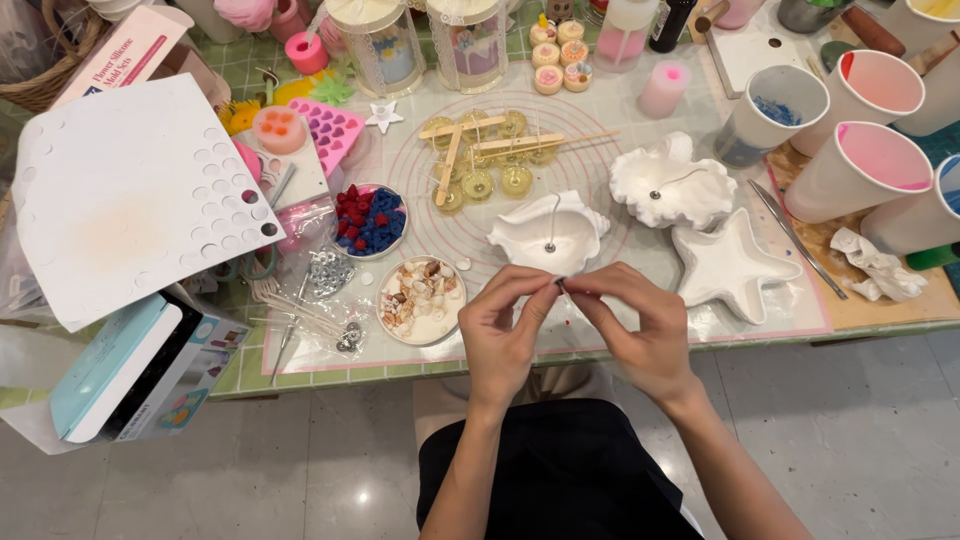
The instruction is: Preparing candle wicks with adhesive tabs and placing them into seashell and starfish shaped molds at a candle-making station.
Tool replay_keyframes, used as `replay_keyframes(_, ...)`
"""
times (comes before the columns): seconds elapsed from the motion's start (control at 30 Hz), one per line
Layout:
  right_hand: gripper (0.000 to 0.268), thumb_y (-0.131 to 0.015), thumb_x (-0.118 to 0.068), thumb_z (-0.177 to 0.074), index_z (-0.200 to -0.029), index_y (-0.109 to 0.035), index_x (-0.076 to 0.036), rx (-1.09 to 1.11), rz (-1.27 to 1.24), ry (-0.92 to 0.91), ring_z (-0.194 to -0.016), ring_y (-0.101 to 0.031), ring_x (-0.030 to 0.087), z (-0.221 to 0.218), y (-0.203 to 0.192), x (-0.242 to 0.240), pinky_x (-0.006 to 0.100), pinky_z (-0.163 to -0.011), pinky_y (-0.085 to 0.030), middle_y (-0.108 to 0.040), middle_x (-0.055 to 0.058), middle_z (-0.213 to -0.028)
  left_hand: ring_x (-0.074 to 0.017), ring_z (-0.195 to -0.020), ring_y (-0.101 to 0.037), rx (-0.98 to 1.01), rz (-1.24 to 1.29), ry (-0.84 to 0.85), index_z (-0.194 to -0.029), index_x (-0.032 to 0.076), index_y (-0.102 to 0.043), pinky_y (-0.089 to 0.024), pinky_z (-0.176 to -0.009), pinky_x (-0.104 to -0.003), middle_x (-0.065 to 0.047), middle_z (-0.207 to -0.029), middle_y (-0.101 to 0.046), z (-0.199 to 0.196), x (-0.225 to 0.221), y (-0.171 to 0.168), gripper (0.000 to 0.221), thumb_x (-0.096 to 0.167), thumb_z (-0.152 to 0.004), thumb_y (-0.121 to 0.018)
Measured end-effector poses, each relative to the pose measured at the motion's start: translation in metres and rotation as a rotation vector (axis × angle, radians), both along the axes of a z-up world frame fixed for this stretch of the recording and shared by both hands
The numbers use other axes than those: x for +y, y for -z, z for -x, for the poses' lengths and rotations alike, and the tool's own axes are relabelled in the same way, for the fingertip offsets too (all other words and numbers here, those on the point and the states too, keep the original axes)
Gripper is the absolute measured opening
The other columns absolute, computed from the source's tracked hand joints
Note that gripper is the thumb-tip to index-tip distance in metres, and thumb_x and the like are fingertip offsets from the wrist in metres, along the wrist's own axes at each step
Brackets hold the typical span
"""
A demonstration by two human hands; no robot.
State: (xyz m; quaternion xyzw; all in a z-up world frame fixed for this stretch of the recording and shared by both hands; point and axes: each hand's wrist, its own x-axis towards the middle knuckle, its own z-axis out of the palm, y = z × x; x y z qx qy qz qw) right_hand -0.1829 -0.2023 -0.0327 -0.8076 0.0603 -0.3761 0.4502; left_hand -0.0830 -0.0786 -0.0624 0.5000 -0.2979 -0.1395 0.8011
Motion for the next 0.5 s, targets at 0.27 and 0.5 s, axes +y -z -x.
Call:
replay_keyframes(0.27,0.021,-0.069,-0.004,-0.095,-0.115,-0.073,0.004,0.19,-0.539,-0.15,-0.094,-0.071,0.014,0.005,0.027,-0.03,0.028,-0.085,-0.06,-0.076,0.01,-0.103,-0.0131,-0.092,-0.067,-0.021,-0.051,0.049,-0.104,-0.007,-0.074,-0.054,-0.083,-0.026,-0.009,-0.099,-0.07,0.001,-0.008,0.001,0.008,-0.004,-0.097,-0.07)
replay_keyframes(0.5,0.013,-0.07,-0.004,-0.095,-0.107,-0.072,0.003,0.219,-0.466,-0.197,-0.096,-0.067,0.011,0.011,0.027,-0.04,0.027,-0.09,-0.055,-0.073,0.004,-0.101,-0.0118,-0.084,-0.064,-0.123,-0.176,0.048,-0.098,-0.004,-0.073,-0.051,-0.077,-0.025,-0.006,-0.091,-0.07,0.005,-0.014,-0.004,0.004,-0.002,-0.095,-0.071)
